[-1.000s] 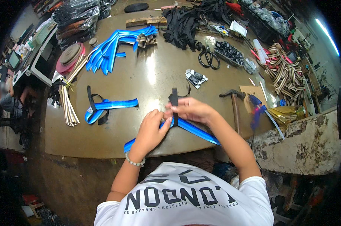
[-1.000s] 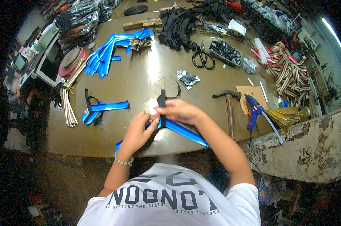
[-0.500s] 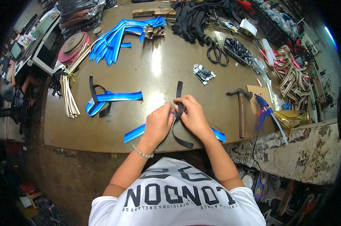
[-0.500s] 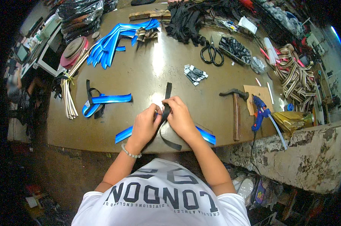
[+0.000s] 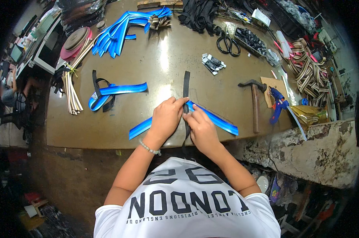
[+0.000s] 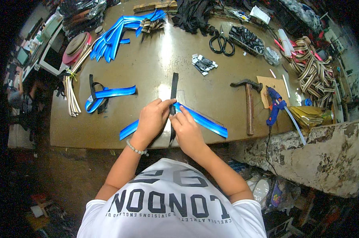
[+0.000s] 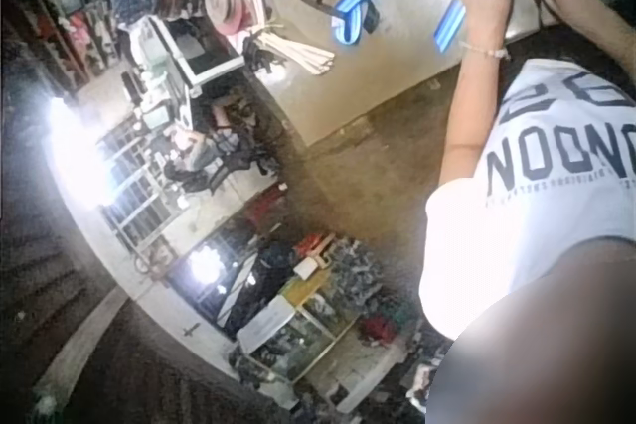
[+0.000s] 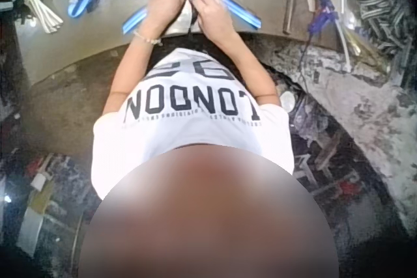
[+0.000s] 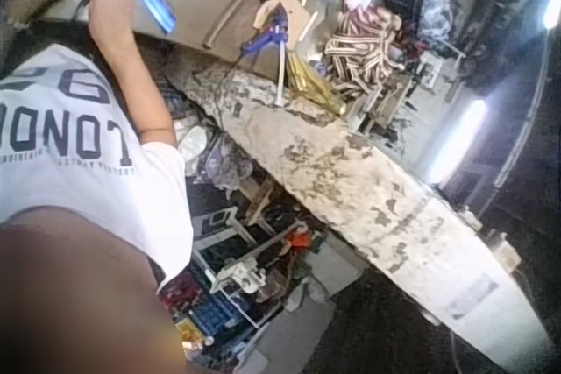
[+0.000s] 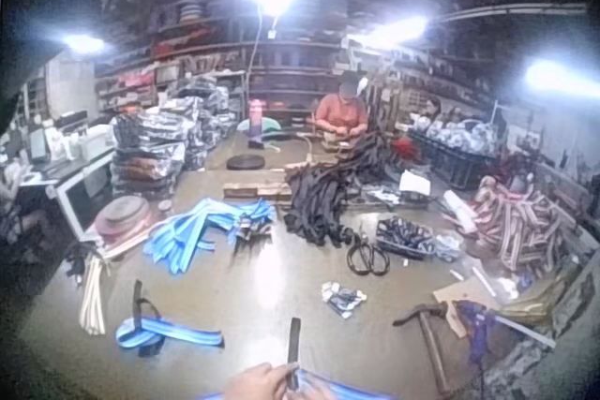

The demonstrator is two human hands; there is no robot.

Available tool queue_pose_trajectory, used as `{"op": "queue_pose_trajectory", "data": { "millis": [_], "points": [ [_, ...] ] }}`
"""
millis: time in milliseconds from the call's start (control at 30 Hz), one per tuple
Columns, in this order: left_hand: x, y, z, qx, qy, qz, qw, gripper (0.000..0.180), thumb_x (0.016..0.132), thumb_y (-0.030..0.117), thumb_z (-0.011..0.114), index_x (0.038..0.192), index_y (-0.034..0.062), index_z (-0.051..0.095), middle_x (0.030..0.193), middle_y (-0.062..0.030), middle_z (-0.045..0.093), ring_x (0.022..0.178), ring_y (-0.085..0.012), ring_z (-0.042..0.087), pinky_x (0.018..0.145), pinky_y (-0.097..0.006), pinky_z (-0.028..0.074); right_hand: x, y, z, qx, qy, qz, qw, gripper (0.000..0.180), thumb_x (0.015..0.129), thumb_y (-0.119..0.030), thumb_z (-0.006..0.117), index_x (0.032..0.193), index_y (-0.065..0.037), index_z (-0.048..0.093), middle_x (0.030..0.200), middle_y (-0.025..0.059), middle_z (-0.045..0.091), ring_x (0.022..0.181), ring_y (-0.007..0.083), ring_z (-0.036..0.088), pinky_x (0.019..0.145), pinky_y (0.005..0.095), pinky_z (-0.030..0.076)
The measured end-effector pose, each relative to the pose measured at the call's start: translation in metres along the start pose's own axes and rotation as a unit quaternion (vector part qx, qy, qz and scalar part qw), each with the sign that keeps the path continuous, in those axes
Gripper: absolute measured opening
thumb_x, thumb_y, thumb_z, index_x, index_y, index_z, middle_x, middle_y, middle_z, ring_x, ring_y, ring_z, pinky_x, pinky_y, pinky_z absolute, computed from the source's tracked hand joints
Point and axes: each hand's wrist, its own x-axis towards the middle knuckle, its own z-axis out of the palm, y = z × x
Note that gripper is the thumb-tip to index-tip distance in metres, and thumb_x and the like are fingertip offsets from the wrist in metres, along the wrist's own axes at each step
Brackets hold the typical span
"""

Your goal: The person cuts blue ribbons into short pieces using scissors, then uses a hot glue gun to attach the blue pieces to a black strap. They also use a hammer to tap small metal fasteners onto the joined sections.

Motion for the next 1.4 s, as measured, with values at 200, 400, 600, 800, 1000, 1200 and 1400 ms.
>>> {"op": "queue_pose_trajectory", "data": {
  "millis": [200,400,600,800,1000,1200,1400],
  "points": [
    [0.0,0.003,-0.003,0.027,-0.025,-0.015,0.999,0.03,0.089,0.013,0.058,0.119,0.0132,0.059,0.084,-0.0156,0.067,0.074,-0.036,0.067,0.063,-0.046,0.053,-0.038,-0.03,-0.05,0.101,-0.114,-0.006,0.988,0.026,0.081,0.004,0.065,0.106,-0.001,0.068,0.101,0.012,0.067,0.111,0.0348,0.061,0.092,0.0419,0.052],
    [0.004,0.004,-0.017,0.036,-0.051,-0.046,0.997,0.039,0.089,0.012,0.059,0.128,0.0145,0.059,0.077,-0.0172,0.066,0.07,-0.0372,0.064,0.063,-0.047,0.05,-0.087,0.113,-0.144,-0.028,0.455,0.455,0.765,0.033,0.084,-0.023,0.079,0.1,-0.001,0.061,0.086,0.0041,0.06,0.083,0.0136,0.059,0.08,0.0247,0.049],
    [-0.016,0.008,-0.028,-0.061,0.085,-0.09,0.99,0.027,0.089,0.015,0.063,0.115,0.0109,0.067,0.074,-0.0154,0.064,0.063,-0.0319,0.063,0.059,-0.04,0.049,-0.072,0.202,-0.154,-0.058,0.322,0.344,0.88,0.051,0.085,-0.03,0.077,0.118,0.004,0.058,0.112,0.0155,0.065,0.096,0.0218,0.063,0.086,0.036,0.051],
    [-0.03,0.008,-0.007,-0.021,0.102,-0.048,0.993,0.019,0.089,0.015,0.063,0.106,0.0094,0.07,0.074,-0.0126,0.059,0.066,-0.0313,0.06,0.059,-0.041,0.048,0.0,0.089,-0.15,0.173,0.148,0.349,0.909,0.045,0.088,-0.031,0.075,0.12,-0.007,0.053,0.103,0.006,0.063,0.089,0.0155,0.062,0.08,0.031,0.05],
    [-0.018,-0.006,-0.004,-0.018,0.069,-0.016,0.997,0.018,0.089,0.016,0.064,0.104,0.0108,0.071,0.073,-0.0111,0.059,0.069,-0.0304,0.061,0.06,-0.041,0.048,0.049,0.049,-0.091,0.091,-0.096,0.195,0.972,0.049,0.086,-0.036,0.073,0.115,-0.004,0.05,0.093,0.0186,0.071,0.081,0.0311,0.071,0.074,0.0367,0.054],
    [-0.019,-0.006,-0.003,-0.032,0.094,-0.006,0.995,0.017,0.088,0.016,0.065,0.103,0.0119,0.071,0.071,-0.0097,0.059,0.068,-0.0282,0.06,0.059,-0.04,0.047,0.066,0.043,-0.09,0.049,-0.137,0.197,0.97,0.049,0.088,-0.035,0.071,0.116,-0.002,0.048,0.092,0.0215,0.071,0.084,0.0382,0.07,0.074,0.0422,0.054],
    [-0.019,-0.005,-0.004,-0.014,0.086,-0.01,0.996,0.015,0.084,0.011,0.067,0.099,0.0099,0.071,0.075,-0.0069,0.064,0.07,-0.025,0.063,0.062,-0.037,0.05,0.059,0.034,-0.093,0.058,-0.141,0.191,0.97,0.048,0.087,-0.035,0.071,0.114,-0.003,0.049,0.09,0.0216,0.071,0.082,0.0387,0.07,0.072,0.0428,0.054]
  ]
}}
